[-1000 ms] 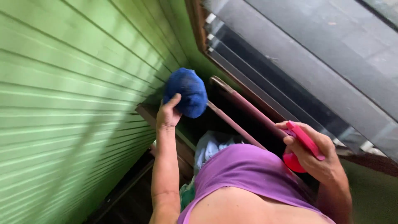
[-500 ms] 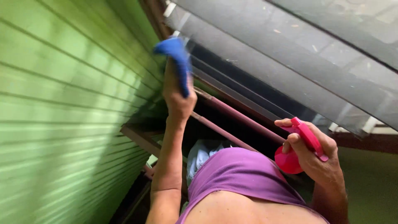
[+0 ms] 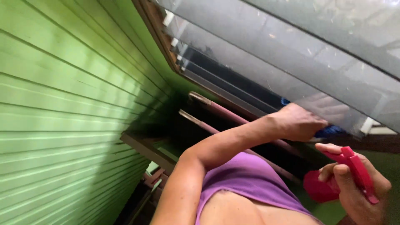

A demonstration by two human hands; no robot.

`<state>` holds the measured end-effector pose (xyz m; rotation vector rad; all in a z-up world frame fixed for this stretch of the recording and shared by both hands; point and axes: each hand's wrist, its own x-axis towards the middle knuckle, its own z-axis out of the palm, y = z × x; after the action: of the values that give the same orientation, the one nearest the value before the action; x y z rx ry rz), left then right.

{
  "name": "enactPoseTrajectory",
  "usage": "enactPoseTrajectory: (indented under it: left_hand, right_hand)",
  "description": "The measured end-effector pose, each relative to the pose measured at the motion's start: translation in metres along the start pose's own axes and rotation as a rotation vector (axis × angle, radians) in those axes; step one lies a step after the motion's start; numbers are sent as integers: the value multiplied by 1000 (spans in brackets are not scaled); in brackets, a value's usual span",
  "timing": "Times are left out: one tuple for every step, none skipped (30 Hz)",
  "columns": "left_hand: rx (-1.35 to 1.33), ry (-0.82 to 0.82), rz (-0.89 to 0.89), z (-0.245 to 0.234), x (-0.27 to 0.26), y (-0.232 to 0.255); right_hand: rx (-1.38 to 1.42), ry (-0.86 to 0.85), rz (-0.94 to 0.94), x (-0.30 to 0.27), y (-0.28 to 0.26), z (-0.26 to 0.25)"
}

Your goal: Cleaning glass window slats using a spray bottle and a cloth.

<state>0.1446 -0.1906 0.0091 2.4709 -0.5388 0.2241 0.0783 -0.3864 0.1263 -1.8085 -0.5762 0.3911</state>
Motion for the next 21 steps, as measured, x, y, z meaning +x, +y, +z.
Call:
enactPoseTrajectory:
  left_hand:
    - [9,3,-1,4,-12,-27]
    - [-111,13,-136,11,-25,-49]
    - [-231,22,-271,19,-38,-71]
    - [-229,18,-267,-24,-59,-82]
    - [79,-37,-441,-76,-87,-85]
    - [386,-91,-602,-130,-107,-72]
    - [382,-98,-593,-134,-135,-101]
    - [464,62,-568,-143,-151,-125]
    - [542,224,-541,-147,-165,-145]
    - [619,388,-514,-144,-172,-164]
    - [693,552,-485,-141,-178,-182]
    - [761,714,-448,-142,-185,-201]
    - [759,712,-440,-136,-174,-179]
    - [693,689,-429,-130,-158,-159]
    - [628,664,-417,-123,-144,-138]
    - [611,659,-408,-103,-122,-111]
    - [505,394,-436,-84,-102,-84]
    - [411,136,-455,-70,-84,-59]
    - [409,136,-447,-55,-65,-37]
    - [269,95,-310,-42,-48,-16]
    - [129,55,-171,-29,-32,5]
  right_hand:
    - [3,-2,-9,4,2,3]
    - [-66,3,18,5,2,3]
    - [-135,8,44,7,3,3]
    - [-133,14,44,9,0,9]
    - [-121,7,26,13,-3,13]
    - [-114,4,16,13,-7,17]
    - [-115,14,23,11,-7,16]
    - [-2,7,14,11,-6,16]
    - [111,-1,4,11,-6,16]
    - [112,3,1,11,-1,14]
    - [88,-24,20,11,4,10]
    - [65,-46,42,10,10,7]
    - [67,-38,43,11,13,5]
    - [63,-12,37,9,15,3]
    - [58,15,31,7,18,2]
    - [51,29,43,4,22,-4]
    - [75,13,10,0,25,-9]
    - [105,-9,-36,1,30,-11]
    - [102,-1,-37,-2,25,-12]
    - [76,9,-25,-2,19,-13]
    - [50,20,-14,-2,14,-12]
